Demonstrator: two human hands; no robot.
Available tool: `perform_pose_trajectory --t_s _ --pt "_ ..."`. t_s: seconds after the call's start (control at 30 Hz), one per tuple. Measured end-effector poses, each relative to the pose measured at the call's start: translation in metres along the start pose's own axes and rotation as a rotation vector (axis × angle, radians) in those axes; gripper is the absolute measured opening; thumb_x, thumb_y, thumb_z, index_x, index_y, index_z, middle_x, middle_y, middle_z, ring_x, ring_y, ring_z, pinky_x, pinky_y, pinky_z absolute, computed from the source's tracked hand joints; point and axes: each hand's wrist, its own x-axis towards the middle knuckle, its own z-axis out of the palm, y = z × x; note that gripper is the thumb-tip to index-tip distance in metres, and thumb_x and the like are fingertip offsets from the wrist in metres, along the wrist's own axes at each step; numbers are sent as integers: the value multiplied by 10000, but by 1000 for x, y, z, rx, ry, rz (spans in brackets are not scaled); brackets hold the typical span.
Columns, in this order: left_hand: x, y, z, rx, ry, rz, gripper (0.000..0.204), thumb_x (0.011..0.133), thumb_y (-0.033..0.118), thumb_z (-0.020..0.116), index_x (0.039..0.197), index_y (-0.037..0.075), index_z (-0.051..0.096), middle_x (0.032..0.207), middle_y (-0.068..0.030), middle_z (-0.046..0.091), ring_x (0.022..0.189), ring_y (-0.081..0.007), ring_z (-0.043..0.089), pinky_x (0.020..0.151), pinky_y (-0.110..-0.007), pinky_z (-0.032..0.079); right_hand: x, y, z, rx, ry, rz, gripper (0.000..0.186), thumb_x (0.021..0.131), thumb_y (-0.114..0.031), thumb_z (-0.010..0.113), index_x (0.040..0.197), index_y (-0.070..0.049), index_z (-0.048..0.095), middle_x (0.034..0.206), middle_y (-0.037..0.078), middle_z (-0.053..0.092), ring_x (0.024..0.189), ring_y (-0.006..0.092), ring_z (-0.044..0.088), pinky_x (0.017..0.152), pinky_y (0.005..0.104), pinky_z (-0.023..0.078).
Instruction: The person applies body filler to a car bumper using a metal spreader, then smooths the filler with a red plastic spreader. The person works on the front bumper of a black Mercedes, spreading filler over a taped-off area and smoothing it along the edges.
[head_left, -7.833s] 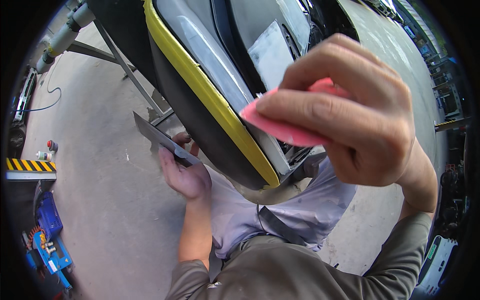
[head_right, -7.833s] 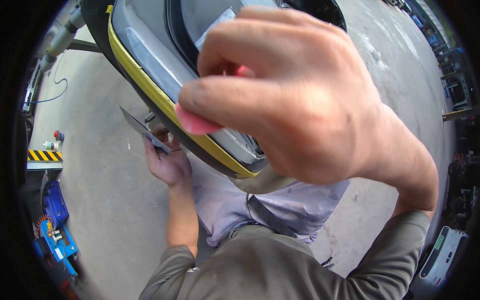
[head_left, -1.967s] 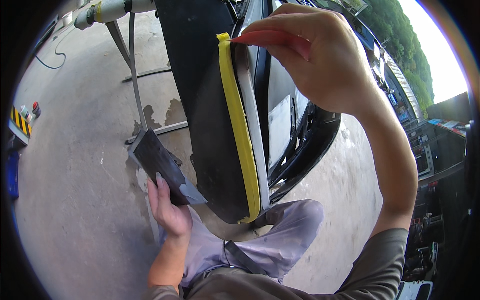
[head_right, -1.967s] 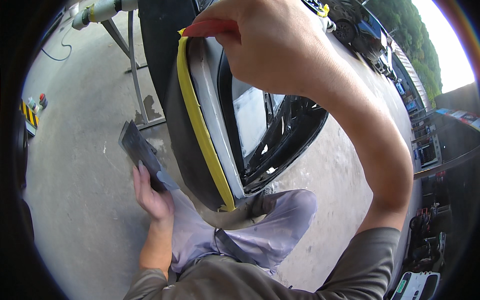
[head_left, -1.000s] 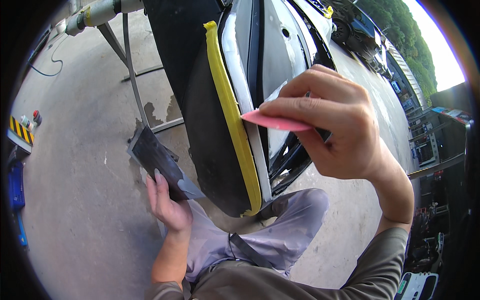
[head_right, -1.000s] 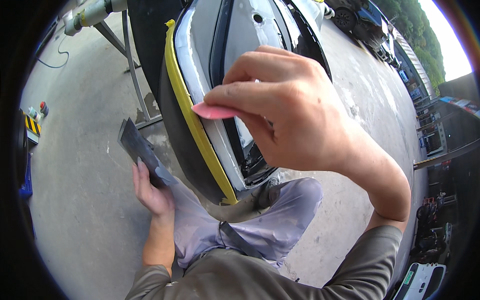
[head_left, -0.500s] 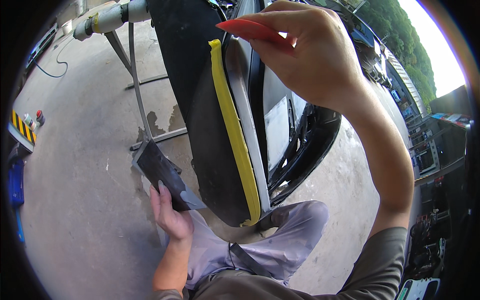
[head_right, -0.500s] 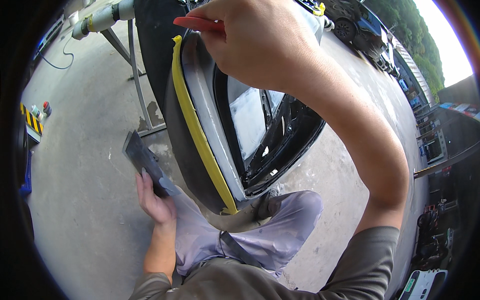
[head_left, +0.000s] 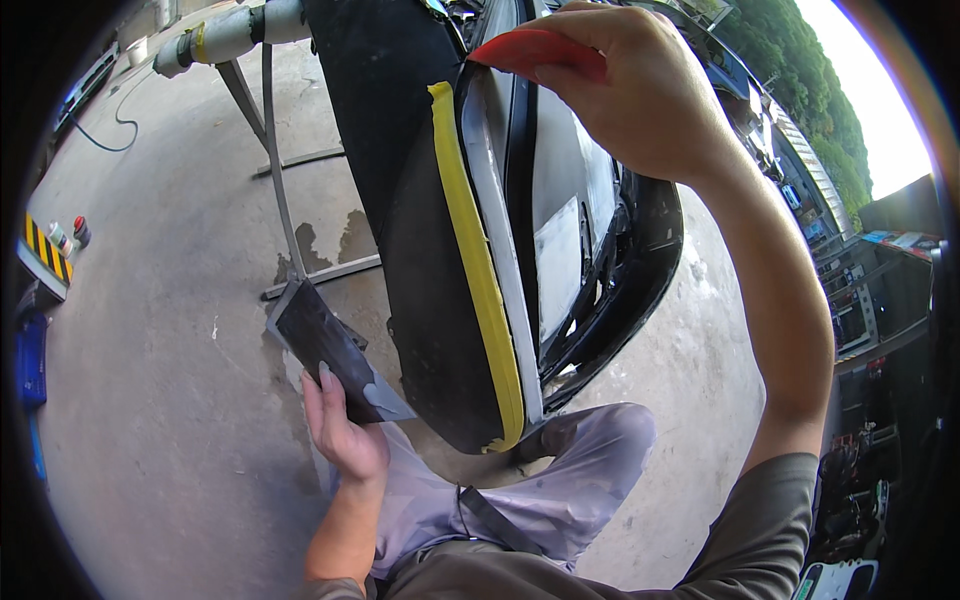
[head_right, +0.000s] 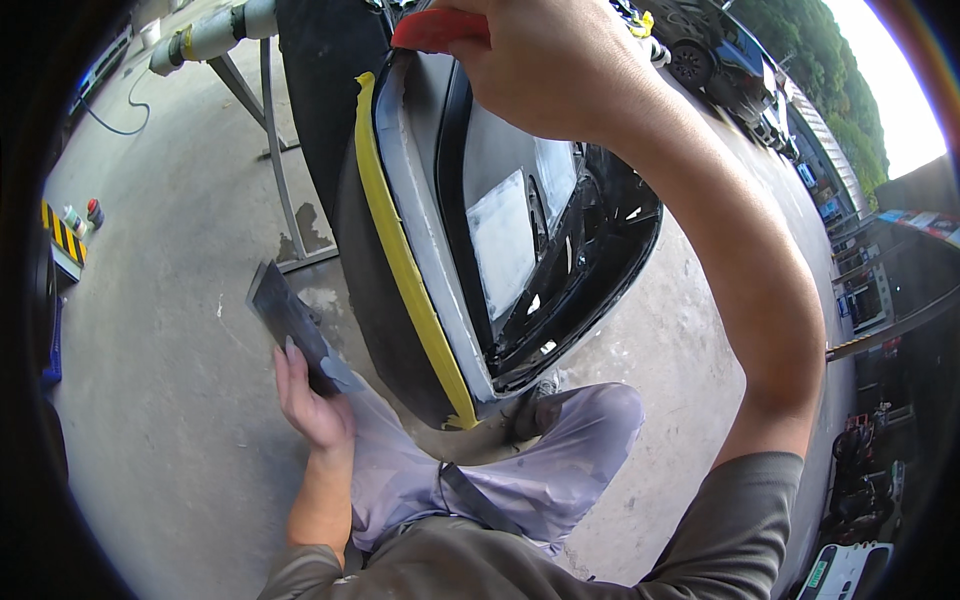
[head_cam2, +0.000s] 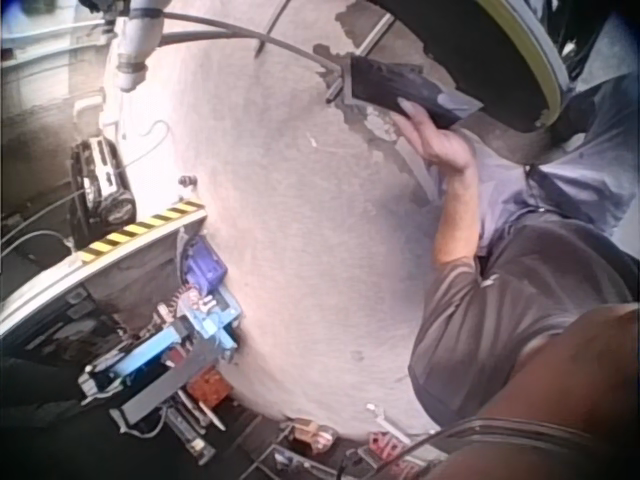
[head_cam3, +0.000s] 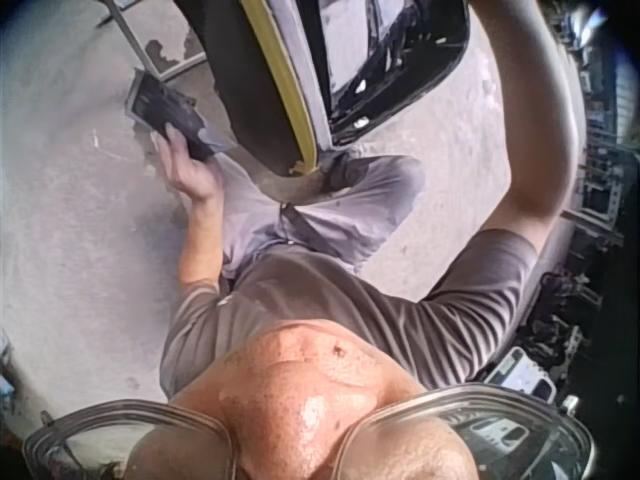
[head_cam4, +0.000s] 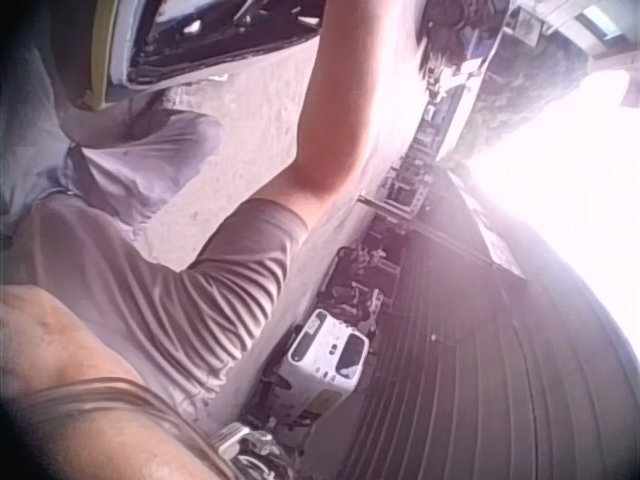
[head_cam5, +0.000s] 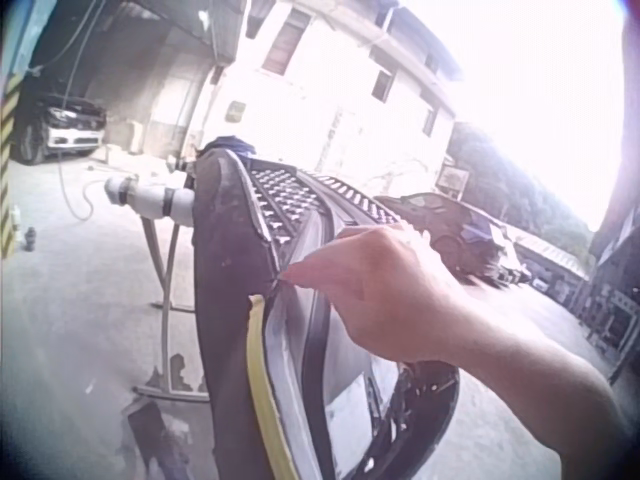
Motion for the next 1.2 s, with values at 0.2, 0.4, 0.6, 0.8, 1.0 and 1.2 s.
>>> perform_pose_trajectory --t_s 0.2,0.4,0.6,0.8,1.0,1.2 --pt "3 3 -9 -31 -133 -16 358 1100 175 426 1370 -43 512 1309 -122 599 1177 -172 575 1034 -302 436 -6 -10 3 108 -47 -136 237 881 16 623 1057 -44 770 943 161 735 884 333 710 774 399 580" --pt "1 7 -1 -6 -208 12 360 1101 198 429 1368 -28 512 1283 -110 608 1151 -165 579 1011 -298 435 -44 -27 6 80 20 -290 323 784 109 730 1037 -75 808 987 135 709 835 256 712 637 337 582" --pt "4 8 -3 -19 -145 -61 379 1099 206 445 1389 -33 496 1309 -112 603 1157 -164 576 1010 -301 434 -87 -37 20 64 88 -273 413 661 49 740 1040 -99 807 892 97 704 773 201 686 626 314 576" --pt "6 1 -8 1 -154 -20 365 1098 202 447 1373 -27 513 1293 -99 614 1154 -148 571 1012 -292 431 -116 -45 23 128 25 -221 409 658 32 739 1045 -84 800 880 100 706 785 201 687 615 303 568" --pt "7 7 -4 10 -178 -63 346 1094 201 450 1338 -32 532 1277 -97 620 1148 -148 570 1014 -287 426 -82 -34 -2 12 55 -233 292 742 42 728 1015 -47 779 885 130 692 780 242 686 629 328 559" --pt "5 11 7 10 26 -35 185 1072 223 482 1080 51 552 883 -58 572 775 -150 529 696 -301 427 -57 -25 5 102 113 -393 81 857 -5 710 932 -30 726 817 101 645 725 291 637 616 388 511"
